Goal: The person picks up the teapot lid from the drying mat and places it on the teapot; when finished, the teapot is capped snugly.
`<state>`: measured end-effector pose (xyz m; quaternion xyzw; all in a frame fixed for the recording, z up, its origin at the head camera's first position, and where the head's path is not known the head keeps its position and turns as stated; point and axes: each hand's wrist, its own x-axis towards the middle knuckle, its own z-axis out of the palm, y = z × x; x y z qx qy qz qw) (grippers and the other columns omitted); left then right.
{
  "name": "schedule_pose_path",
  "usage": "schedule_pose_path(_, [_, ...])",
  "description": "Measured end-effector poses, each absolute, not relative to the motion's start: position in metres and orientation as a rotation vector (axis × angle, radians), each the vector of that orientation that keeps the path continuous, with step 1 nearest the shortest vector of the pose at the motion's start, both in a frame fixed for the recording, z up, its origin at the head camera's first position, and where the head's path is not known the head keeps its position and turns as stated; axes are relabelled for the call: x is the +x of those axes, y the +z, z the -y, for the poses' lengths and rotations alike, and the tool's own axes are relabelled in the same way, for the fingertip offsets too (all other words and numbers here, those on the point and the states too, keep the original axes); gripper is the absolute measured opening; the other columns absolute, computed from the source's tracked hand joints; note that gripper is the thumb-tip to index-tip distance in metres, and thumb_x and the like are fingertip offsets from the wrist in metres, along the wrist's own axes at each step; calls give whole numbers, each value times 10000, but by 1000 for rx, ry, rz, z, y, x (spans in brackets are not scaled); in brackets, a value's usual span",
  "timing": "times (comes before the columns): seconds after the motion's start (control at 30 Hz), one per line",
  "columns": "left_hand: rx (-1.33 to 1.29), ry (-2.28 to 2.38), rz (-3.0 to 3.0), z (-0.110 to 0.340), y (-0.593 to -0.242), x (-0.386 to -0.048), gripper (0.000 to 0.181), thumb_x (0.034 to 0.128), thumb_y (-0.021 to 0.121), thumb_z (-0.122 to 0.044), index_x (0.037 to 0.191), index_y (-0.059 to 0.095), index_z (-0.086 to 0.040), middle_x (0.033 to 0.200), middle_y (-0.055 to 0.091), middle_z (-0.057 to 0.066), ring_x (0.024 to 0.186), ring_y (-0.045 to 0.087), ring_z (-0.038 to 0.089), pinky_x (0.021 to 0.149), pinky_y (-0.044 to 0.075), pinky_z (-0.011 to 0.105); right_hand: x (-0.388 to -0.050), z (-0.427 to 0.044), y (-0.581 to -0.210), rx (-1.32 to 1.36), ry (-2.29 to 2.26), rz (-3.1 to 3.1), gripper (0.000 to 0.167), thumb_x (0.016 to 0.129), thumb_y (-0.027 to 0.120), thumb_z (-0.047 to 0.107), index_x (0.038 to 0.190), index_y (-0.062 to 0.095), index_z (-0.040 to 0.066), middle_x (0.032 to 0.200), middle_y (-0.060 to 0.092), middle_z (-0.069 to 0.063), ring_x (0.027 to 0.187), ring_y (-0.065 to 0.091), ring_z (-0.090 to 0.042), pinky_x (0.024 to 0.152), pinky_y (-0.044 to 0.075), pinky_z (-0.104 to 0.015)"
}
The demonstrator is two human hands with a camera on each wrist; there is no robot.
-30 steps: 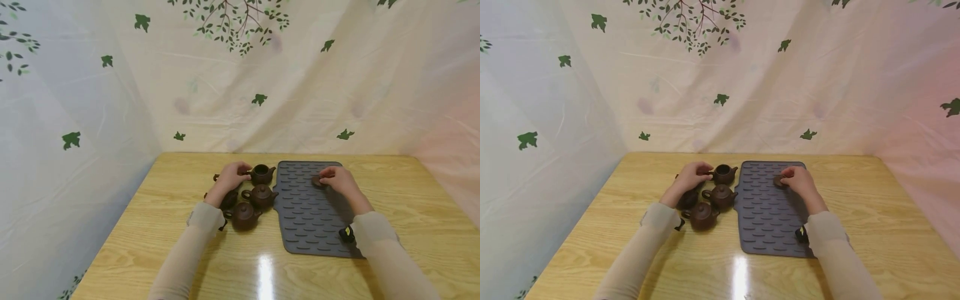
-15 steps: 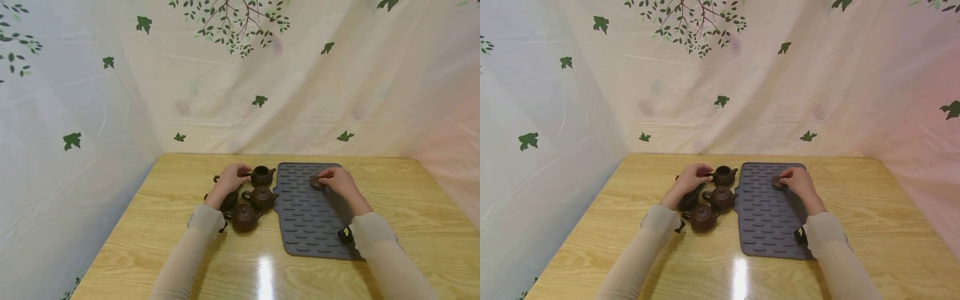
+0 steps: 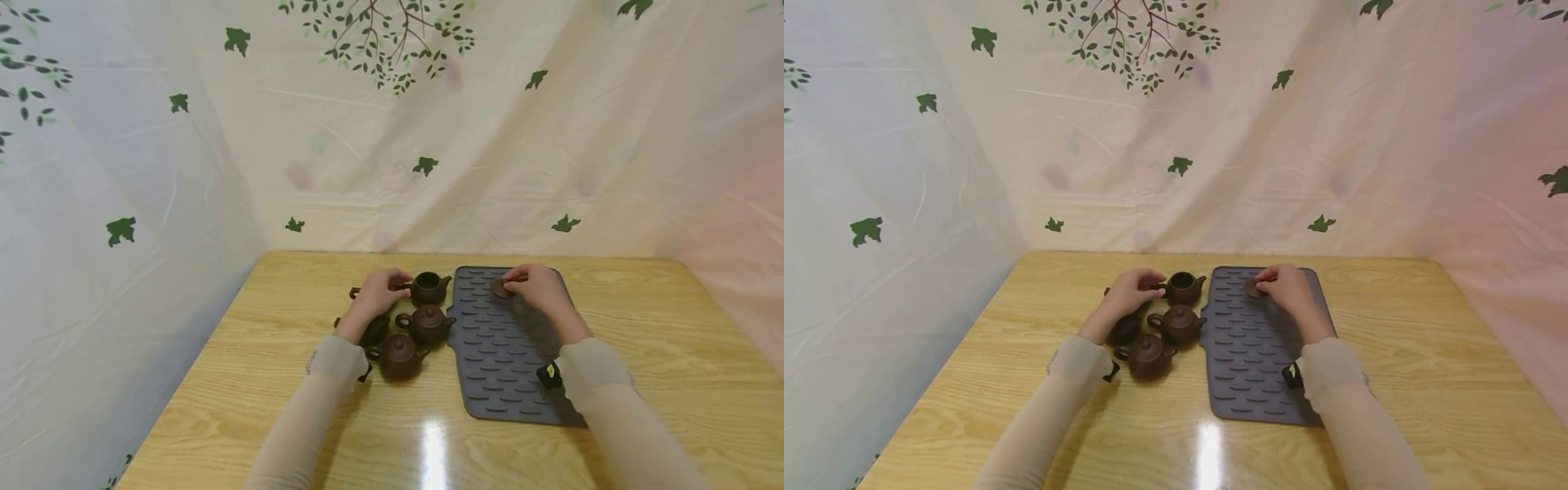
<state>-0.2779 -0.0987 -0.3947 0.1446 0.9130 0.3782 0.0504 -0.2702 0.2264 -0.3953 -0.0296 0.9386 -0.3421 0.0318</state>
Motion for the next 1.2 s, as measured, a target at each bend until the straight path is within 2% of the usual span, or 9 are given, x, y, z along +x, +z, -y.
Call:
schedule_pose_path(0.1, [443,1151,-2778,99,-395,-278,308,962,669,-166,1264,663,-108,1300,673,99,1206,631,270,1021,519,425,-272,-219,-392,-91,-1090,-2866,298,996,605,197,1213,663,1,1278,633,-259,1173,591,-433,896,528,-526])
schedule_pose_path(0.27, [443,1145,-2788,99,-396,-278,309,961,671,-169,1265,663,-113,1295,677,97,1204,633,266,1018,521,422,-275,-204,-387,-106,-1135,-2876,267,985,623,189,1178,675,12,1241,652,-242,1130,612,-414,834,541,-481])
schedule_pose_path(0.5, [448,1161,-2786,100,-396,-277,309,955,677,-158,1259,666,-99,1293,679,100,1204,635,267,1020,521,425,-281,-182,-379,-177,-1146,-2864,270,991,611,174,1202,675,17,1294,634,-240,1206,593,-421,925,531,-523])
schedule_pose_path(0.9, [456,1171,-2780,99,-396,-275,306,954,679,-154,1253,666,-90,1292,682,100,1207,638,262,1026,518,412,-290,-136,-374,-210,-1198,-2832,256,989,627,199,1197,686,63,1310,640,-194,1209,613,-372,868,562,-467])
schedule_pose_path(1.2, [469,1171,-2789,98,-395,-274,283,955,676,-144,1232,676,-85,1270,693,108,1192,647,262,1012,526,407,-293,-106,-383,-275,-1266,-2811,215,971,651,155,1151,698,46,1271,658,-178,1201,620,-369,940,556,-482])
